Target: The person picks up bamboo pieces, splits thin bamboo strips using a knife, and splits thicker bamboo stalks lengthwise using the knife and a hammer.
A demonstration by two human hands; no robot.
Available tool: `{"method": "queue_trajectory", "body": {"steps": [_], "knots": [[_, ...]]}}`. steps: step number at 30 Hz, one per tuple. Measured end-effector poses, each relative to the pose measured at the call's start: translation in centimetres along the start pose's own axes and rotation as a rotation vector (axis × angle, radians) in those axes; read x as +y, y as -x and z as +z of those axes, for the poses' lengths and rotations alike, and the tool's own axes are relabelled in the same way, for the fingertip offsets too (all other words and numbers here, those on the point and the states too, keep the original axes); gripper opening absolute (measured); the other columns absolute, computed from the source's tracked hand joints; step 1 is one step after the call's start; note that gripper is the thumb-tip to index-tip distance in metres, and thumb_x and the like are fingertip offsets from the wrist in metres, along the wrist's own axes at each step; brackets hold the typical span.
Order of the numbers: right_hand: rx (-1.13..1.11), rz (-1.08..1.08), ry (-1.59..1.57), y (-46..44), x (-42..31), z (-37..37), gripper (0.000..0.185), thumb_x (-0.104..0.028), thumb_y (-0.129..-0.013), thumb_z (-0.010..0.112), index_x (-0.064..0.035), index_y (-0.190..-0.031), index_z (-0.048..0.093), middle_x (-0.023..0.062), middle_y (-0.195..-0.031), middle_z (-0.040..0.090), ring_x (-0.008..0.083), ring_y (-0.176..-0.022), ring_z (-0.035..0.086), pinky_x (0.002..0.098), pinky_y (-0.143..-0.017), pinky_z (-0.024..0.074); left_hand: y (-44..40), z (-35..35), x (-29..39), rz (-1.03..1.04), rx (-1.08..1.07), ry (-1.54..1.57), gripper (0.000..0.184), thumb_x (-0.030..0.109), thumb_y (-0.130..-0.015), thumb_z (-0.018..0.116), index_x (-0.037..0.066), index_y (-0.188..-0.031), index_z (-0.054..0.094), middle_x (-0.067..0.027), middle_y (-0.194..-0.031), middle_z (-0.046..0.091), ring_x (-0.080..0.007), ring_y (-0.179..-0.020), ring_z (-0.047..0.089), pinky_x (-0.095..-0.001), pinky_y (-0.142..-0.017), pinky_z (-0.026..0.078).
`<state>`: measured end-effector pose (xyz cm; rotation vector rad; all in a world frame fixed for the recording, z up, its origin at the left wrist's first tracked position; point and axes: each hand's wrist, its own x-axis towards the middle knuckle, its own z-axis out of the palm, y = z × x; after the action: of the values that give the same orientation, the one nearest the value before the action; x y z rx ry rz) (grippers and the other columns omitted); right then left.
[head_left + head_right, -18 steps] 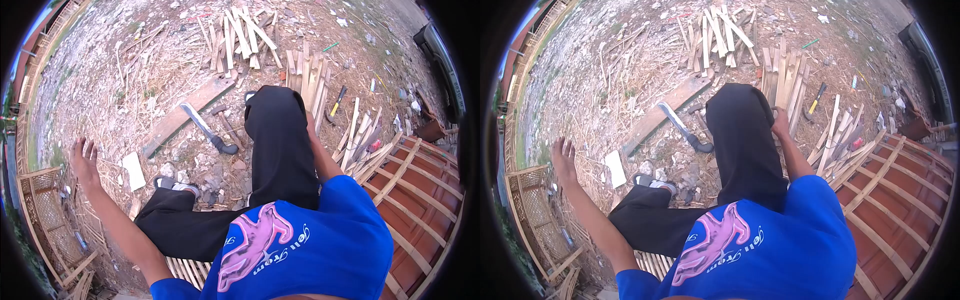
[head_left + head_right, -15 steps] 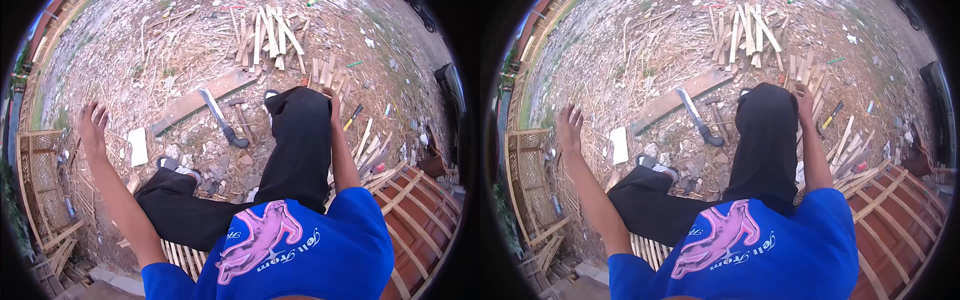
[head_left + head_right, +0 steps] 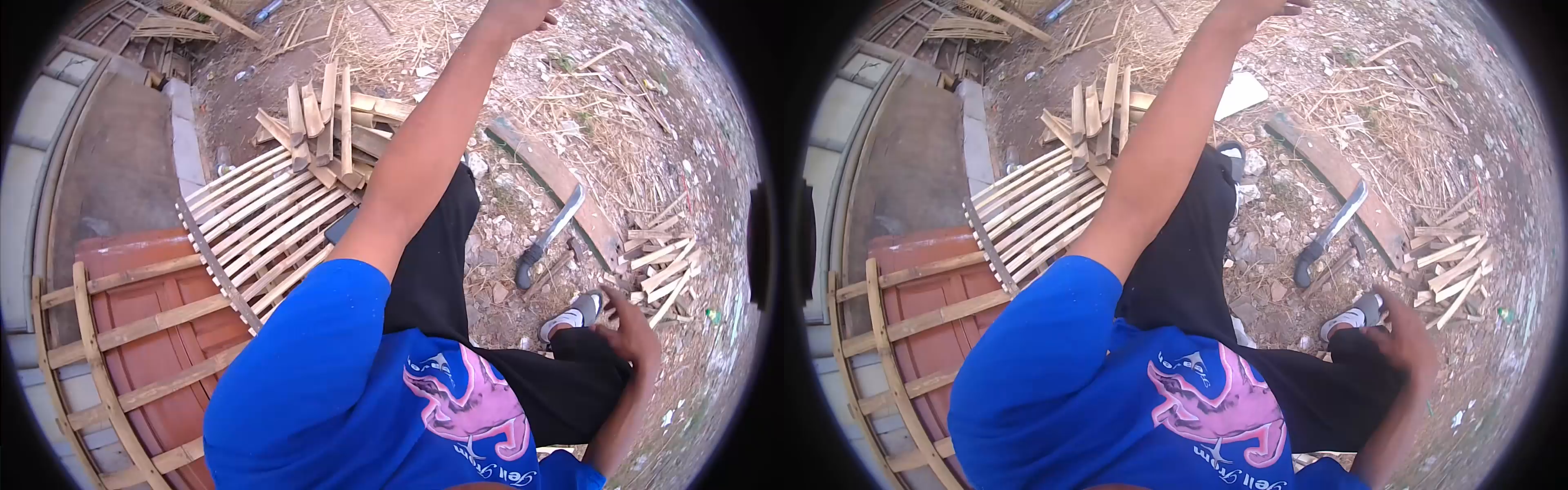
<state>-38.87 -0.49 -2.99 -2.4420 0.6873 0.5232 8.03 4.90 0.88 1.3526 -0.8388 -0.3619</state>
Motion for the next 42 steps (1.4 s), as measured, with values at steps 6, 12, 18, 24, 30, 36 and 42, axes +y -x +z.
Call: {"method": "queue_trajectory", "body": {"steps": [6,12,18,24,30,36,42], "knots": [[0.158,0.029,-0.203,1.6,1.3,-0.5,0.062,-0.009,-0.086,0.07,-0.014,-0.144,0.047,0.0126,-0.093,0.065,0.0241,-0.086,0.062,0.0384,-0.083,0.0498,12.7,-11.1,-3.3,0.01,0.331,-0.49,0.033,0.031,-0.084,0.072,0.002,-0.1,0.067,-0.0103,-0.096,0.068,-0.0197,-0.086,0.065,-0.0351,-0.077,0.052],[0.288,0.025,-0.11,2.8,4.7,-0.2,0.06,-0.008,-0.086,0.069,-0.0089,-0.143,0.047,0.0068,-0.085,0.06,0.0167,-0.078,0.059,0.0327,-0.075,0.0501,31.5,-24.9,-19.5,-0.645,0.279,-1.399,0.078,0.037,-0.075,0.078,0.013,-0.138,0.04,-0.0198,-0.132,0.048,-0.0424,-0.121,0.049,-0.0517,-0.099,0.045],[0.09,0.095,-0.141,2.3,2.3,-0.1,0.063,-0.012,-0.083,0.073,-0.0113,-0.141,0.047,0.0121,-0.091,0.066,0.0266,-0.086,0.063,0.0412,-0.082,0.0474,35.4,-28.7,-22.5,-0.878,0.224,-1.354,0.066,0.031,-0.08,0.074,0.01,-0.132,0.038,-0.0232,-0.121,0.057,-0.043,-0.108,0.06,-0.0539,-0.089,0.05],[0.062,0.191,-0.13,2.2,2.3,-0.3,0.063,-0.014,-0.084,0.073,-0.0126,-0.141,0.047,0.0112,-0.094,0.065,0.0271,-0.09,0.061,0.0405,-0.086,0.0466,33.5,-29.5,-24.5,-0.702,0.173,-1.576,0.029,0.025,-0.09,0.058,0.009,-0.113,0.056,-0.0206,-0.1,0.068,-0.041,-0.091,0.067,-0.054,-0.079,0.053],[0.098,0.168,-0.144,2.4,2.5,-0.9,0.063,-0.013,-0.083,0.073,-0.0127,-0.141,0.048,0.0118,-0.096,0.065,0.0279,-0.09,0.061,0.0412,-0.087,0.0462,26.8,-35.2,-20.9,-0.544,0.648,-0.928,0.028,0.023,-0.092,0.057,-0.003,-0.102,0.061,-0.0212,-0.089,0.069,-0.0319,-0.077,0.071,-0.0421,-0.068,0.056],[0.213,0.058,-0.151,2.9,1.2,-1.8,0.063,-0.013,-0.081,0.074,-0.0119,-0.14,0.049,0.0133,-0.094,0.065,0.0287,-0.088,0.063,0.0409,-0.083,0.0477,17.4,-29.7,-5.3,-0.381,0.5,-0.43,0.031,0.018,-0.097,0.057,-0.011,-0.108,0.06,-0.0153,-0.09,0.067,-0.0215,-0.073,0.071,-0.026,-0.062,0.062],[0.258,0.018,-0.231,3.8,1.4,-1.3,0.061,-0.015,-0.08,0.075,-0.0099,-0.136,0.051,0.0153,-0.094,0.066,0.0292,-0.085,0.065,0.04,-0.078,0.0502,8.8,-18.9,3.2,-0.04,0.049,-1.141,0.033,0.024,-0.093,0.065,-0.002,-0.112,0.062,-0.0167,-0.081,0.067,-0.0294,-0.069,0.067,-0.0364,-0.064,0.057]]}}
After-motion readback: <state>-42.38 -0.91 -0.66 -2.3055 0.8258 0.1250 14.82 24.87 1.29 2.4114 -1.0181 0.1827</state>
